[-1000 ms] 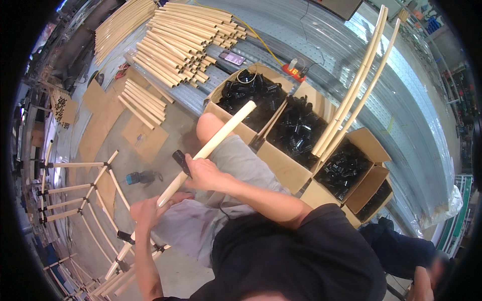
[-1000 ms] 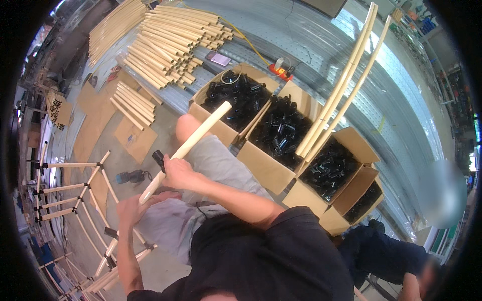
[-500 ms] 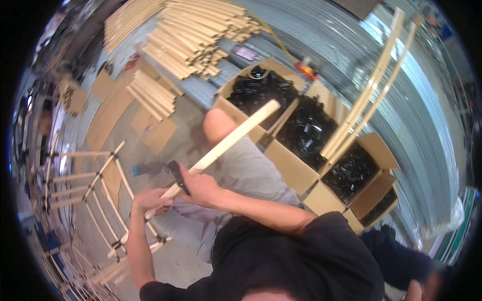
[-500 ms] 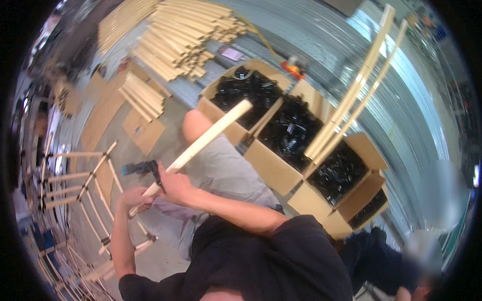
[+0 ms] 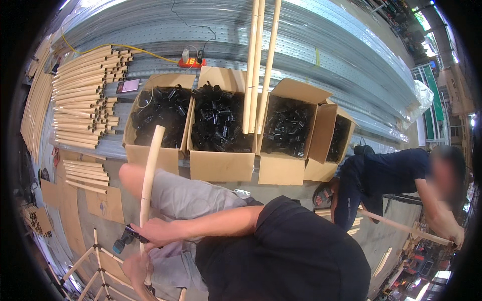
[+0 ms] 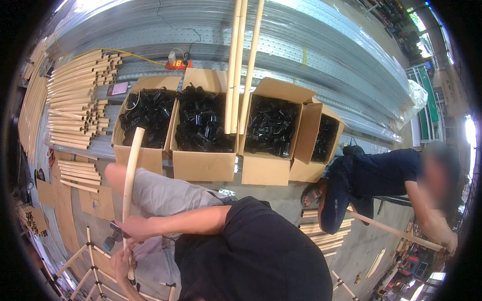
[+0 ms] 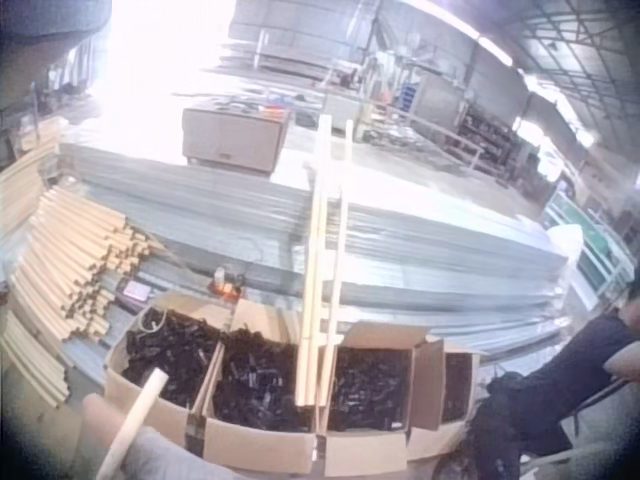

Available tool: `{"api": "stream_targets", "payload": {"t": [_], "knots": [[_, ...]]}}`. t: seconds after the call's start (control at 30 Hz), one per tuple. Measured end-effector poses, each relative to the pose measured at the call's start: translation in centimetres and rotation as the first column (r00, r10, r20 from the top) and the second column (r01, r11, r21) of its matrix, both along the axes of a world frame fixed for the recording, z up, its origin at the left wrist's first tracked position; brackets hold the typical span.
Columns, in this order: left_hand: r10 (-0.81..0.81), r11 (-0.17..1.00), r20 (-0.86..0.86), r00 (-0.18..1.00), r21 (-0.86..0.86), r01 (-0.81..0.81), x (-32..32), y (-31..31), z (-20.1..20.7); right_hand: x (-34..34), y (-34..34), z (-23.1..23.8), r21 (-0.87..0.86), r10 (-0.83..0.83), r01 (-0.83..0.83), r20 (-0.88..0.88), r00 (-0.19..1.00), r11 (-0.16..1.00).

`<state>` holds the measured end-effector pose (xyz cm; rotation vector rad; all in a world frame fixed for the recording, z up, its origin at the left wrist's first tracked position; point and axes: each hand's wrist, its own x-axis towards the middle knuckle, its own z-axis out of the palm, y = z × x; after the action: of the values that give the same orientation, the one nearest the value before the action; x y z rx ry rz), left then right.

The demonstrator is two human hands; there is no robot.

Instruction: The person attaches plastic joint connectors onto wooden poles and joins them together to assemble large rectangular wooden structures.

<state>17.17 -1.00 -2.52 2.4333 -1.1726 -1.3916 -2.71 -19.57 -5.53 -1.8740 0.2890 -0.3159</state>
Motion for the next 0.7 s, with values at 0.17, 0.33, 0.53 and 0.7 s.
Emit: {"api": "stream_targets", "payload": {"t": [0.17, 0.33, 0.53, 0.7], "knots": [[0.055, 0.969, 0.19, 0.98, -0.245, -0.007, 0.0, 1.8, -1.8, -10.7, -7.3, 5.7, 0.092, -0.048, 0.046, 0.024, 0.999, 0.995], [0.225, 0.858, 0.313, 0.923, -0.512, -0.036, -4.9, -1.6, 0.6, -30.2, -17.4, -4.4, 0.392, -0.716, 0.85, -0.472, 0.514, 0.351], [0.347, 0.677, 0.207, 0.915, -0.731, -0.091, -9.7, -6.6, 2.5, -46.8, -18.8, -23.2, -0.127, -0.691, 0.968, -0.68, -0.245, -0.218], [-0.098, 0.782, 0.617, 0.781, -0.437, 0.443, -9.5, -11.3, 2.8, -46.8, -22.3, -26.4, -0.637, -0.752, 0.77, -0.496, -0.434, -0.024]]}}
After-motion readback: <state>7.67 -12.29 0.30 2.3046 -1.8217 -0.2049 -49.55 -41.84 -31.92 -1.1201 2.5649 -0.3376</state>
